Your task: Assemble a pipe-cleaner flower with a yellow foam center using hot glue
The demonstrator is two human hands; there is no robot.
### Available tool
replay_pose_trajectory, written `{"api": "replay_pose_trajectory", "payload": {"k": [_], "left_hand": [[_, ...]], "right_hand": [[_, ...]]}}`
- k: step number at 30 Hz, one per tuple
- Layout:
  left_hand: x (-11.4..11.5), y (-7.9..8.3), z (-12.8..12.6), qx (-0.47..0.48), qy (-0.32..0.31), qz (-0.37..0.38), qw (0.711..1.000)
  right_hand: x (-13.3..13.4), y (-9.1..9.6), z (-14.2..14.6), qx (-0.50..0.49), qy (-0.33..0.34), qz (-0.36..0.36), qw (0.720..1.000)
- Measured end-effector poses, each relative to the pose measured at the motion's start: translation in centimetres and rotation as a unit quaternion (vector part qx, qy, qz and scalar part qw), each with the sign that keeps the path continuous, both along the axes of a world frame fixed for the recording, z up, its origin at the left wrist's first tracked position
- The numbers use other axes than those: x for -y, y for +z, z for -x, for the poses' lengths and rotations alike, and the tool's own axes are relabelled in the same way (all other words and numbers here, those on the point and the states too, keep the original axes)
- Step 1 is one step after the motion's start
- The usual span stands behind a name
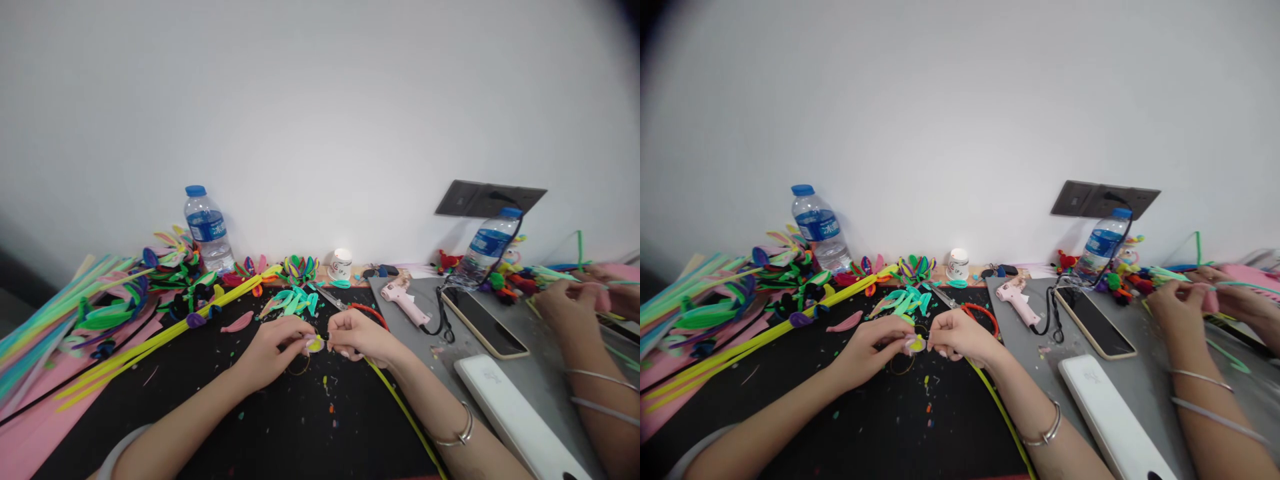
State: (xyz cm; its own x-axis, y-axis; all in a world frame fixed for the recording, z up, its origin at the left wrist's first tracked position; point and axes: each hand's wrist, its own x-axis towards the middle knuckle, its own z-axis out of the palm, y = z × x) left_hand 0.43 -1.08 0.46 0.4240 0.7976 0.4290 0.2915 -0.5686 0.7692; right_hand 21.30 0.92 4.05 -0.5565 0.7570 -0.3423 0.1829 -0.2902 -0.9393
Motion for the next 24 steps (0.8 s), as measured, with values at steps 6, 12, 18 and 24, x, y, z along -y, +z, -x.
{"api": "replay_pose_trajectory", "payload": {"k": [6,12,18,24], "left_hand": [[-0.04,0.29,-0.1,-0.014,0.001,-0.048,0.999],[-0.03,0.64,-0.15,-0.016,0.004,-0.054,0.998],[-0.03,0.27,-0.21,0.014,0.0,0.042,0.999],[-0.29,-0.06,-0.25,0.09,0.018,0.165,0.982]], "right_hand": [[0.01,0.1,0.02,0.003,-0.002,0.003,1.0],[0.0,0.06,0.04,0.002,-0.004,0.002,1.0],[0.05,0.28,0.17,0.008,-0.011,0.007,1.0],[-0.06,-0.01,0.22,0.001,-0.01,0.012,1.0]]}}
